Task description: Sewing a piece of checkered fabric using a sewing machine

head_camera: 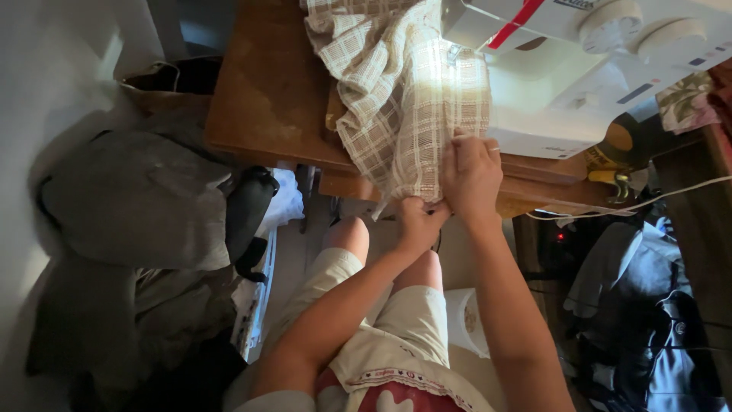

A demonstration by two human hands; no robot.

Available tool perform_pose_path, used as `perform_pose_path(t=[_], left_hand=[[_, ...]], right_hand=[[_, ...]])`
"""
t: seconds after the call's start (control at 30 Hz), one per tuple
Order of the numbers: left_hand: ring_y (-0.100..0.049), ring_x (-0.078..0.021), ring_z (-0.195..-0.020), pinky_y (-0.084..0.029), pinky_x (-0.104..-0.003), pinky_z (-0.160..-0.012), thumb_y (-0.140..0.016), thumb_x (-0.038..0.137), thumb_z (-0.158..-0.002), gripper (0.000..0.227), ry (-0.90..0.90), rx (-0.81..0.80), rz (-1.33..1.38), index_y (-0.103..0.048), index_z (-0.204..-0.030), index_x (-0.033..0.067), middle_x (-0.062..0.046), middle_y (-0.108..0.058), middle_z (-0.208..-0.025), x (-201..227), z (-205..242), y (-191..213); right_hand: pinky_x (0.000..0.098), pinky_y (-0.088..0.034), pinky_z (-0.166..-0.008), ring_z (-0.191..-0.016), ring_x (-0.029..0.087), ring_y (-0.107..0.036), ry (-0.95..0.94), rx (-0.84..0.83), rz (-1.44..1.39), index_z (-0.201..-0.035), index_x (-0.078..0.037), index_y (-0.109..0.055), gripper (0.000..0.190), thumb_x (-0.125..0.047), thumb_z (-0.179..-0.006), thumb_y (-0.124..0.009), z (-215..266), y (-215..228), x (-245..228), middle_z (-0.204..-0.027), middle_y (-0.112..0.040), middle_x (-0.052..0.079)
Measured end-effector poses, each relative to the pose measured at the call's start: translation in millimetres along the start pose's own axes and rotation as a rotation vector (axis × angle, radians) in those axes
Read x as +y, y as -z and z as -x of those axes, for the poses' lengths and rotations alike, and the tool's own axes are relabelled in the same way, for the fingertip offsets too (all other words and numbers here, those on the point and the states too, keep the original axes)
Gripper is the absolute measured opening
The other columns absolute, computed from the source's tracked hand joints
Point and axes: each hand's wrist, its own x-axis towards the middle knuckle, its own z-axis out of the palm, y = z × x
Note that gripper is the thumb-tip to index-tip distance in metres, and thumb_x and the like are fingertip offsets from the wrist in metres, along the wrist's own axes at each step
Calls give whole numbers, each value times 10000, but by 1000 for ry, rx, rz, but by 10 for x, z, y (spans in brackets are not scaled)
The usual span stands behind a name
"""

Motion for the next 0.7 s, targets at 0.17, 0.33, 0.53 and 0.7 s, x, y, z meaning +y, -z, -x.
perform_pose_path(t=[0.17,0.33,0.53,0.7], left_hand=[[-363,-133,-404,-311,-338,-388,-722,141,-745,368,-13,-4,4,-540,-438,52,-53,-397,-365,-101,-16,16],[-418,-97,-454,-320,-311,-403,-684,68,-725,303,-72,-7,79,-533,-463,55,-82,-449,-389,-167,-68,34],[-477,-104,-463,-407,-320,-436,-767,156,-794,269,-5,-90,62,-682,-563,48,-46,-545,-442,557,-73,311],[-719,-205,-729,-584,-421,-664,-882,347,-786,356,301,-145,133,-797,-835,5,-76,-753,-747,849,-99,319]], right_hand=[[359,-531,-780,-844,283,-686,78,49,123,-905,-109,-695,63,-145,-911,-746,29,-126,36,-966,-776,94],[438,-510,-723,-847,343,-687,73,-19,182,-1037,-132,-725,297,-414,-950,-753,-26,115,-215,-1015,-772,104],[404,-347,-1070,-1287,305,-585,140,-226,-132,-1369,-62,-692,502,-436,-1041,-624,221,441,-75,-1341,-706,118],[503,-189,-1234,-1449,296,-471,244,-319,-115,-1494,-93,-577,915,-603,-760,-773,467,452,181,-1529,-589,93]])
